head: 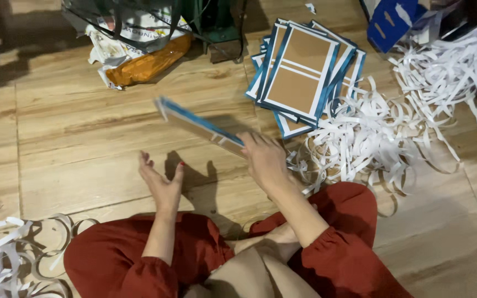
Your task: The person sits on the floor and assembles rectangular cards by applying white strips to the edges of brown cardstock. They smooth the strips down, trim excess material, and stack the finished cards into a pile.
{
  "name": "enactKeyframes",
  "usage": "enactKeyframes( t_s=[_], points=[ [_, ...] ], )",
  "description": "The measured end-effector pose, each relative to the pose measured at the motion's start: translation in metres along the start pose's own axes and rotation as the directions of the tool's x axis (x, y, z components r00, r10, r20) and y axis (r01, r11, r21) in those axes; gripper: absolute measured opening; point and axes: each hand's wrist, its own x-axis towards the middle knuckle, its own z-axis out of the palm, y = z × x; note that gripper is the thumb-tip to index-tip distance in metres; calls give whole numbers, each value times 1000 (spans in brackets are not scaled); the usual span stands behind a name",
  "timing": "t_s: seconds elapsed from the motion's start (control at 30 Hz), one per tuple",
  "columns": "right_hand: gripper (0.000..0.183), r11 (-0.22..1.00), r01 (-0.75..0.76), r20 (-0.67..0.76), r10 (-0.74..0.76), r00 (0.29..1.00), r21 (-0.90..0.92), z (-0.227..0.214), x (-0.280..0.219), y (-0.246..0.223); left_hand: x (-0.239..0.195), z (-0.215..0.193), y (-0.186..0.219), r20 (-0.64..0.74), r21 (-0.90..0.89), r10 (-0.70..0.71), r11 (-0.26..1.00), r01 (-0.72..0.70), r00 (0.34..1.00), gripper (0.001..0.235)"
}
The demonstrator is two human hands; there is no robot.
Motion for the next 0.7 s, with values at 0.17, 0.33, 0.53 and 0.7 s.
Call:
enactKeyframes(
  t_s=[0.17, 0.33, 0.53, 0.7],
  points=[
    [22, 973, 192, 155, -172, 973, -130, 1, -2, -1, 35, -32, 11, 61, -50, 48, 998, -45, 997, 114],
    [17, 973, 223, 165, -230, 959, 59, -14, 1, -6, 40, -28, -5, 263, -272, 3, 960, 72, 965, 68],
    [20, 961, 94, -121, -64, 991, 262, 8, 27, 51, 41, -41, -22, 257, -326, -179, 909, 260, 950, 23],
    [29, 884, 313, 123, -288, 950, -346, 18, 12, 124, 45, -43, -62, 112, -295, -295, 902, 315, 949, 28]
  ],
)
